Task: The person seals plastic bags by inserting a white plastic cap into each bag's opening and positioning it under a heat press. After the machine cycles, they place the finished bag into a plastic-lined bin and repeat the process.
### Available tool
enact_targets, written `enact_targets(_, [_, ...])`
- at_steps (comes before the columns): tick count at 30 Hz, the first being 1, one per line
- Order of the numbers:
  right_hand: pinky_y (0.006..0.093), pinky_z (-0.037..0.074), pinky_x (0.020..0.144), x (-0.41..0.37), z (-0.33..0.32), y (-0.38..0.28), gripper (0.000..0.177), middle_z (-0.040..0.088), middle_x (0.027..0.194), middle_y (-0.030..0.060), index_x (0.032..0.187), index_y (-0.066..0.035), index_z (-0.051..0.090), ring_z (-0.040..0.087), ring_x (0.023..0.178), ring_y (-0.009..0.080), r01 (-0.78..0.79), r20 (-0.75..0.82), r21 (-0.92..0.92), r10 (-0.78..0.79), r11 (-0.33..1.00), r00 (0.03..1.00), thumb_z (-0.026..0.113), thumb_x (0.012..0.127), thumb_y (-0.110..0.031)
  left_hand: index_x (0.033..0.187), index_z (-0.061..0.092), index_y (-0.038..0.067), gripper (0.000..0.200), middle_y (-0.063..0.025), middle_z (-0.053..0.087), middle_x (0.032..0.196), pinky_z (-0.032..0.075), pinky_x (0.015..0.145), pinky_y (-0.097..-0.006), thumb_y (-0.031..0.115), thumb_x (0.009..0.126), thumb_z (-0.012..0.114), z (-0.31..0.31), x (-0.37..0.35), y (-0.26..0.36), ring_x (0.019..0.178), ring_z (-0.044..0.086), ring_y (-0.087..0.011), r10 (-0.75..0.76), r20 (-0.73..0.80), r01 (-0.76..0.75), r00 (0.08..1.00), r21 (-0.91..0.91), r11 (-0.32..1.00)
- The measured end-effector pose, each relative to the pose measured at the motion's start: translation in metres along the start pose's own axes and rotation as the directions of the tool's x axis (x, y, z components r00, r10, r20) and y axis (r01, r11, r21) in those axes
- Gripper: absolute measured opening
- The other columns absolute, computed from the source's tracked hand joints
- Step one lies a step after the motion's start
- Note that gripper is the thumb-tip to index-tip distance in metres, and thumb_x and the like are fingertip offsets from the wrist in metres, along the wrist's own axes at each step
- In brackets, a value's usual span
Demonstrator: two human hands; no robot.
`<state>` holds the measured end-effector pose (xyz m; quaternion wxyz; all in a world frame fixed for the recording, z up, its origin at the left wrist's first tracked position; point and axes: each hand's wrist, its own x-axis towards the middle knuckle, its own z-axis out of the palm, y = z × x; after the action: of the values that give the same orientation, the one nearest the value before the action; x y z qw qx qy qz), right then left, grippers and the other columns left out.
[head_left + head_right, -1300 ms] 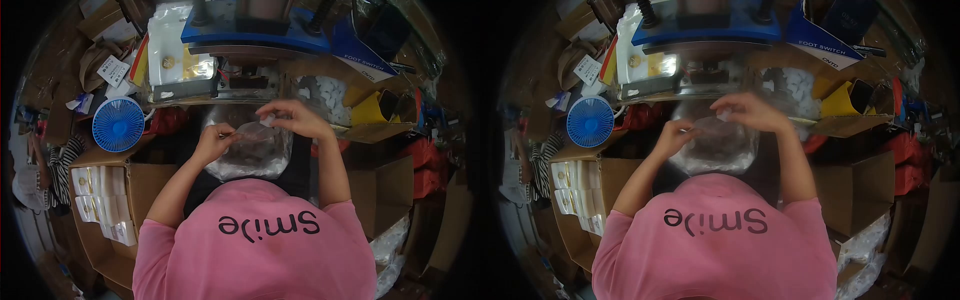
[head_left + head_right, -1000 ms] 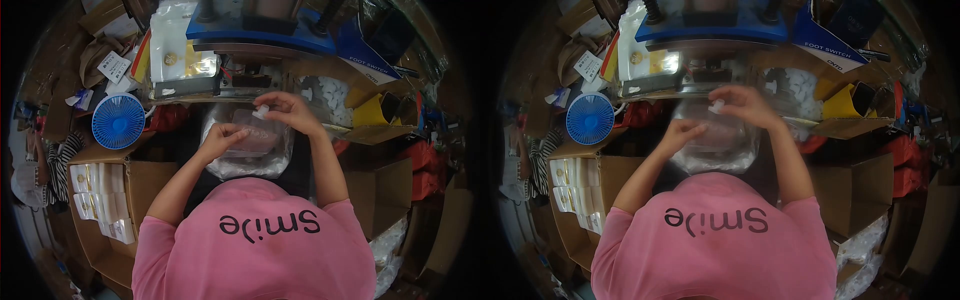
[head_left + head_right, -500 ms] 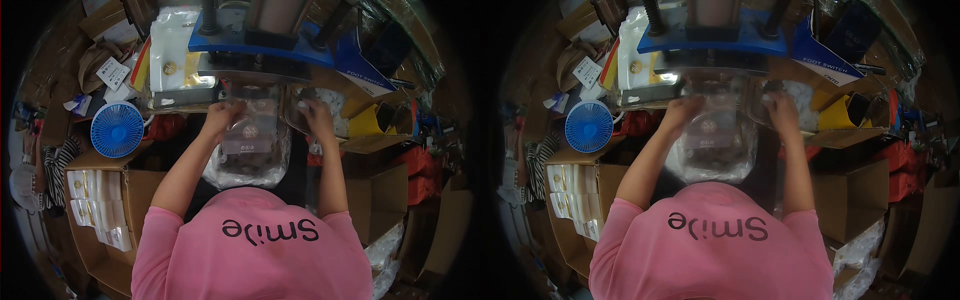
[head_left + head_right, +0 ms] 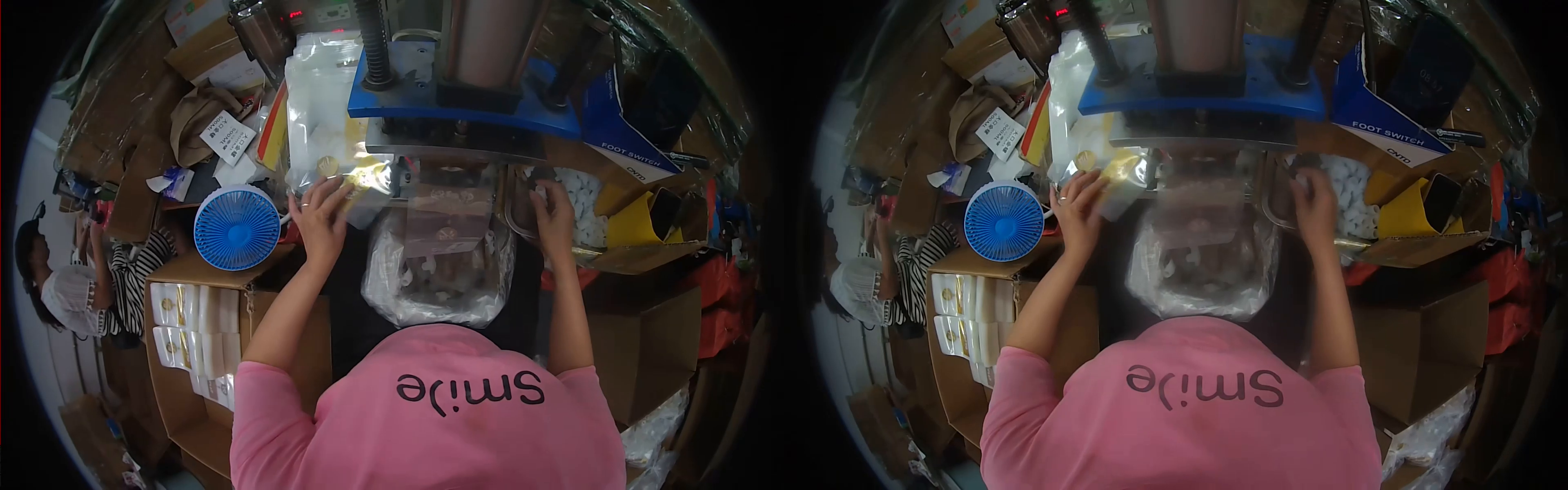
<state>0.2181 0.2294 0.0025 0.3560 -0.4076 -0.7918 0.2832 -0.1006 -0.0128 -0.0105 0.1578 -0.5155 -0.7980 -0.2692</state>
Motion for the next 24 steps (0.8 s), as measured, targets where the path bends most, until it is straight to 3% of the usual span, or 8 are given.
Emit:
enact_targets(4, [0.0229,0.044,0.073,0.001,-0.006,-0.005,0.021,0.061,0.088,0.0033,0.108,-0.003,0.061,0.056,0.081,0.0092,0.012,0.004,0.203,-0.013,0.979,1.0,0.064,0.087,-0.005,0.089,0.074,0.01,0.008,-0.004,0.068,0.089,0.041,0.09,-0.0353,0.009,0.081,0.069,-0.035,0.015,0.027,0.092,0.062,-0.0217,-0.183,-0.014,0.162,0.983,-0.402,0.901])
enact_targets(5, [0.0221,0.044,0.073,-0.001,-0.011,-0.011,0.022,0.062,0.088,0.0028,0.108,-0.003,0.061,0.056,0.081,0.0083,-0.099,0.083,0.273,0.08,0.957,0.993,0.064,0.087,-0.005,0.084,0.072,0.004,0.004,-0.0041,0.067,0.078,0.044,0.072,-0.0254,0.006,0.082,0.069,-0.048,0.015,0.055,0.076,0.06,-0.0133,-0.302,0.066,0.251,0.951,-0.737,0.628])
enact_targets(7, [0.0222,0.044,0.073,-0.007,-0.013,-0.038,0.021,0.063,0.089,0.0025,0.106,-0.002,0.062,0.057,0.081,0.0083,-0.088,0.122,0.263,0.058,0.961,0.991,0.065,0.086,-0.006,0.084,0.071,0.001,0.005,-0.0037,0.066,0.076,0.043,0.069,-0.0236,0.006,0.082,0.07,-0.048,0.004,0.074,0.074,0.058,-0.0102,-0.309,0.208,0.342,0.928,-0.805,0.486])
enact_targets(8, [0.0224,0.045,0.074,-0.01,-0.012,-0.054,0.02,0.064,0.09,0.0023,0.105,-0.002,0.063,0.057,0.081,0.0082,-0.072,0.164,0.278,0.026,0.958,0.986,0.066,0.086,-0.006,0.084,0.07,-0.001,0.007,-0.0033,0.066,0.074,0.042,0.066,-0.0219,0.006,0.082,0.071,-0.045,0.0,0.082,0.072,0.056,-0.0071,-0.294,0.333,0.426,0.896,-0.832,0.356])
enact_targets(14, [0.0228,0.046,0.075,-0.024,-0.005,-0.125,0.015,0.066,0.093,0.0019,0.098,-0.002,0.066,0.058,0.082,0.008,-0.016,0.531,0.327,-0.17,0.945,0.83,0.068,0.084,-0.008,0.088,0.071,0.0,0.013,-0.0036,0.064,0.07,0.043,0.065,-0.0256,0.011,0.082,0.071,0.002,-0.042,0.099,0.066,0.055,-0.0088,-0.129,0.41,0.413,0.903,-0.746,0.522])
enact_targets(17, [0.0244,0.047,0.078,-0.022,0.014,-0.114,0.022,0.067,0.096,0.0036,0.105,-0.002,0.065,0.06,0.085,0.0089,-0.089,0.624,0.415,-0.212,0.906,0.752,0.069,0.084,-0.01,0.101,0.072,0.003,0.02,-0.0028,0.066,0.074,0.046,0.067,-0.026,0.016,0.086,0.069,0.001,-0.05,0.108,0.07,0.058,-0.0099,-0.014,0.534,0.502,0.845,-0.784,0.364])
enact_targets(20, [0.027,0.048,0.079,-0.023,0.032,-0.091,0.032,0.067,0.098,0.0065,0.113,-0.003,0.062,0.062,0.09,0.0122,-0.301,0.618,0.557,-0.144,0.774,0.773,0.07,0.085,-0.015,0.096,0.072,0.001,0.021,-0.0026,0.068,0.079,0.047,0.067,-0.0243,0.02,0.087,0.069,0.003,-0.043,0.106,0.072,0.06,-0.0087,-0.048,0.595,0.584,0.802,-0.766,0.271])
enact_targets(24, [0.0284,0.049,0.081,-0.019,0.018,-0.092,0.039,0.068,0.1,0.0088,0.12,-0.003,0.06,0.063,0.094,0.0155,-0.15,0.4,0.497,-0.073,0.855,0.914,0.07,0.085,-0.017,0.09,0.071,-0.003,0.025,-0.0047,0.069,0.082,0.047,0.064,-0.0231,0.022,0.087,0.069,0.007,-0.007,0.107,0.071,0.06,-0.0076,-0.068,0.7,0.682,0.711,-0.663,0.307])
